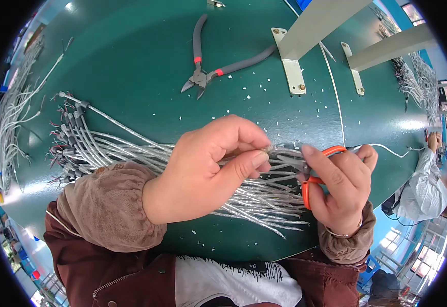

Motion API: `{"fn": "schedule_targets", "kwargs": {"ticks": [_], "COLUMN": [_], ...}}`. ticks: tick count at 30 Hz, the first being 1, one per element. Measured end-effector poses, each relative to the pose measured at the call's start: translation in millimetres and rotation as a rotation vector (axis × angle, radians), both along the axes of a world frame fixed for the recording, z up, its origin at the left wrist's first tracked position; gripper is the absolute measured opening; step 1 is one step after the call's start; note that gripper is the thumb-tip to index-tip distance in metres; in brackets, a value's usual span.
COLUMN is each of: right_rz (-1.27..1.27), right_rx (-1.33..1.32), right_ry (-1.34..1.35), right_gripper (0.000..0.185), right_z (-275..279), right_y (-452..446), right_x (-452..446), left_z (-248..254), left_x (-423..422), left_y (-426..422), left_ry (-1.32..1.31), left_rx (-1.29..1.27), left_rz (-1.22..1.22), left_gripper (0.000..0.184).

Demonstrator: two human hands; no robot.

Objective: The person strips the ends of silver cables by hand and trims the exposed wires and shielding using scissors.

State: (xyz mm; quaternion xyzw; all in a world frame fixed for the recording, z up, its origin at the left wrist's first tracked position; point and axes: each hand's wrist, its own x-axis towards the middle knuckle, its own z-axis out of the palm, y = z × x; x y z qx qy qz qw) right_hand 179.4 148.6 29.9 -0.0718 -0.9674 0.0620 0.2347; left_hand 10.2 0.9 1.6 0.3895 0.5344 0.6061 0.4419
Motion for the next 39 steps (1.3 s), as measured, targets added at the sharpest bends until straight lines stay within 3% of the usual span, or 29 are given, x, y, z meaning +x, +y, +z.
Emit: {"fn": "schedule_targets", "kwargs": {"ticks": [14,39], "right_rz": [-0.093,-0.088], "right_rx": [0.217,0.143], "right_ry": [-0.021,0.004], "right_gripper": [0.047,0.053], "right_z": [5.3,1.9], "right_y": [-4.3,-5.4], "right_x": [1.3,0.9], "left_z": [-2.5,-1.1], "left_x": [-4.2,-0.1], "left_y": [-0.5,1.4], "left_ry": [-0.104,-0.135], "left_rx": [0.023,0.022], "left_rz": [-0.113,-0.06], "left_gripper": [0.011,0.011]}}
